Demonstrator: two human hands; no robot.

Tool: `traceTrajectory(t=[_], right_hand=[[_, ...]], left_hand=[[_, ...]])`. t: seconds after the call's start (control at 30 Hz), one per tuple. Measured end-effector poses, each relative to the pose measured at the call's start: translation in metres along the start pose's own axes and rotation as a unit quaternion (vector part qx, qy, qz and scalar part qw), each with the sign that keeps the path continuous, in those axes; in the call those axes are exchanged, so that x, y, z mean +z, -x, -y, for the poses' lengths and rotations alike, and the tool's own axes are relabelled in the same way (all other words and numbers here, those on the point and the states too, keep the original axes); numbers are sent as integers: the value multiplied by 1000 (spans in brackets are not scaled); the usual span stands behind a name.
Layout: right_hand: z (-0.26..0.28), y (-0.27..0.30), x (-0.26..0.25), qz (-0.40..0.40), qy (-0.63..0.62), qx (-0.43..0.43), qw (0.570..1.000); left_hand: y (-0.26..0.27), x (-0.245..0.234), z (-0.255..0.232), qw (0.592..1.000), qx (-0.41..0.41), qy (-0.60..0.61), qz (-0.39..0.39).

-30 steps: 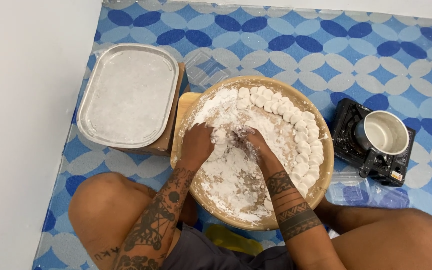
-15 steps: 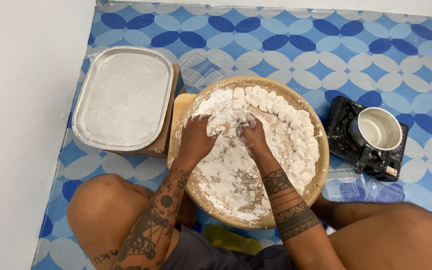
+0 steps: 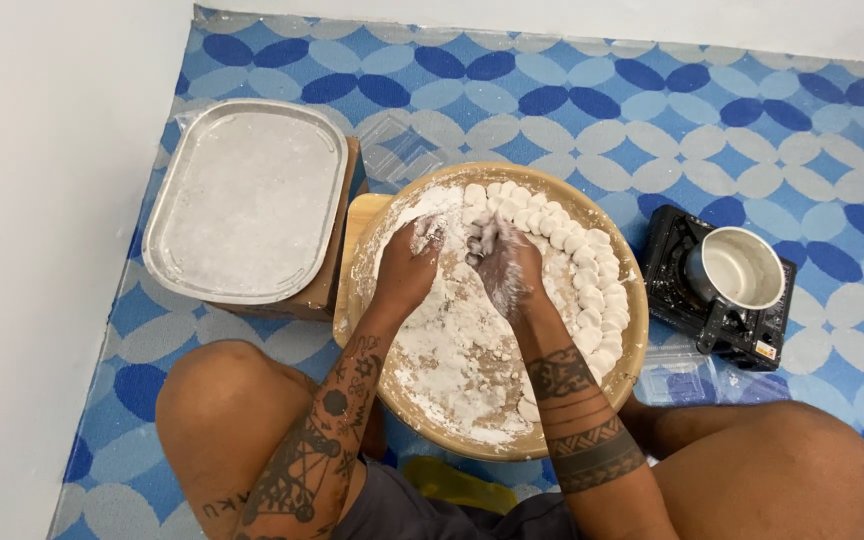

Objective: Shaping small pieces of dough into balls and coating them with flour in a large wooden bowl while sitting on the floor.

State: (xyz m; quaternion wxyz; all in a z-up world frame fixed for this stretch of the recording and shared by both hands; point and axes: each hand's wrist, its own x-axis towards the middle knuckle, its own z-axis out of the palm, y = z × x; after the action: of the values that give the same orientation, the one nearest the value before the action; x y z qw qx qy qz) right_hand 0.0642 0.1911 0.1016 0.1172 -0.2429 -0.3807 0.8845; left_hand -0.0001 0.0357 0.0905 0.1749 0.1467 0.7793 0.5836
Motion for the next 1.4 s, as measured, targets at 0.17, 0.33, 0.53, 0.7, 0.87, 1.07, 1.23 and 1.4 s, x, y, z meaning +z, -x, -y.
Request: traceTrajectory(t=[0.17,0.33,0.53,0.7,0.87,1.07,1.23,1.4], right_hand=[[15,20,-10,-68,114,-9,991],[22,15,-27,-44,143,-103,983],[33,20,-67,1,270,-130,954],[22,9,-83,2,349,-137,927],[45,42,-25,77,342,-189,917],[40,45,-9,60,371,-280,883],[39,47,-3,-2,349,-283,893],[44,36,-25,-72,148,-139,976]], left_hand=[[15,-4,-45,992,113,-2,53],[19,-2,-63,964,236,-96,78],[13,4,-54,922,347,-171,33],[8,14,-45,901,375,-212,-48],[0,27,-34,909,370,-176,-69],[-3,41,-17,890,411,-182,-77],[3,46,-42,913,382,-123,-73],[13,42,-79,966,253,-43,44]])
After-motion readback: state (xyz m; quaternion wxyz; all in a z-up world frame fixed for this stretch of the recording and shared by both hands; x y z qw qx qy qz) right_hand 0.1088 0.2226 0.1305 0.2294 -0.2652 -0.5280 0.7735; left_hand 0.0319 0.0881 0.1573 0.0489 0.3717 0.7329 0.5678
